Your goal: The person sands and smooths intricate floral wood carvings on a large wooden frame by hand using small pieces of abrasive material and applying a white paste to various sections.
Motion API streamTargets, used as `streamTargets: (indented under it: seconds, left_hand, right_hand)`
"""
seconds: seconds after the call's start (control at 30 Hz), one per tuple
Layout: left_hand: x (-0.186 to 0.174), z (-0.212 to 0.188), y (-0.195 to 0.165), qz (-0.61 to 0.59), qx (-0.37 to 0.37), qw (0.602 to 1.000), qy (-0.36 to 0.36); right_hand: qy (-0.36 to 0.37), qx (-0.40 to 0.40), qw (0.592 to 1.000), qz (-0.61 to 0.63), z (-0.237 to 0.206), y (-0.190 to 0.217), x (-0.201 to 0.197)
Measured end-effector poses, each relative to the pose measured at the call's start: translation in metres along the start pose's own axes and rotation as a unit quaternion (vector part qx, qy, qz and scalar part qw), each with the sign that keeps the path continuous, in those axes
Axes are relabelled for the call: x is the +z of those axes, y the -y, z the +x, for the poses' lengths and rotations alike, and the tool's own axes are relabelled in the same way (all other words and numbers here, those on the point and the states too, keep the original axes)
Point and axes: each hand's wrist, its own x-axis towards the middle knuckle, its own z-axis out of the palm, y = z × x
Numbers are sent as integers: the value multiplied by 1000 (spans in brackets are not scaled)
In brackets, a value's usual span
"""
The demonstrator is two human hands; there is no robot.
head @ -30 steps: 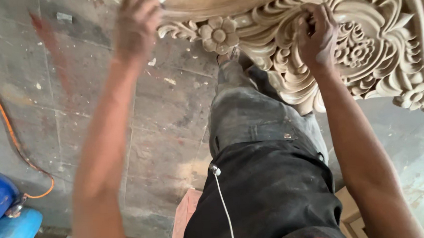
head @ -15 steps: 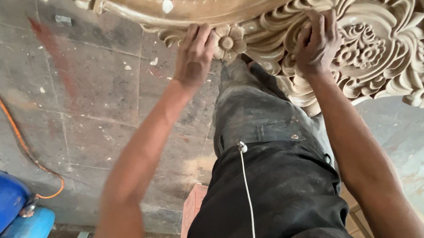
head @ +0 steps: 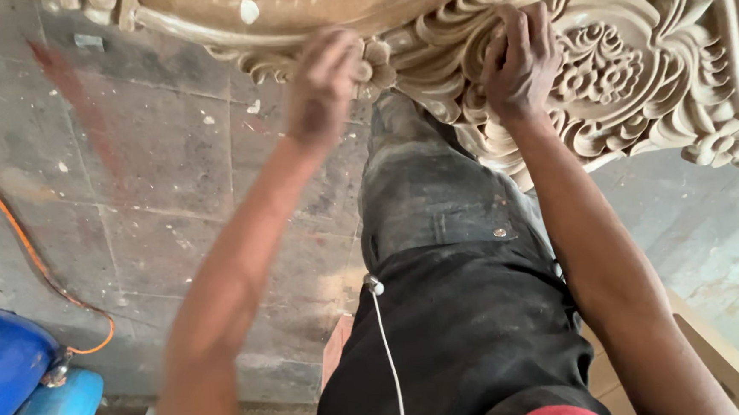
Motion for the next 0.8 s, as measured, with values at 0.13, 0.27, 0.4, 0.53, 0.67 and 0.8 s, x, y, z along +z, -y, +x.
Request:
streamTargets:
  seconds: [0.13,0.27,0.4,0.53,0.67,0.8]
  left_hand:
    - [83,54,-66,-48,-9,993,-107]
    - [109,85,-96,-98,-98,989,-43]
    - [65,54,-72,-290,-221,931,16]
    - [38,25,-40,1,-105,995,4]
    - [93,48,-73,7,-77,994,-81]
    - [144,93,-114,13,-122,978,-168]
  right_hand:
    - [-16,0,1000,25,-4,-3,4]
    - [-12,45,993,107,-13,-32,13]
    - [-47,-72,996,19,-23,-102,-1]
    - [-153,-23,987,-52,-33,-197,-62]
    - [-170,26,980,-101,-43,-266,-110]
    - [-196,134,971,9,-50,-290,-106]
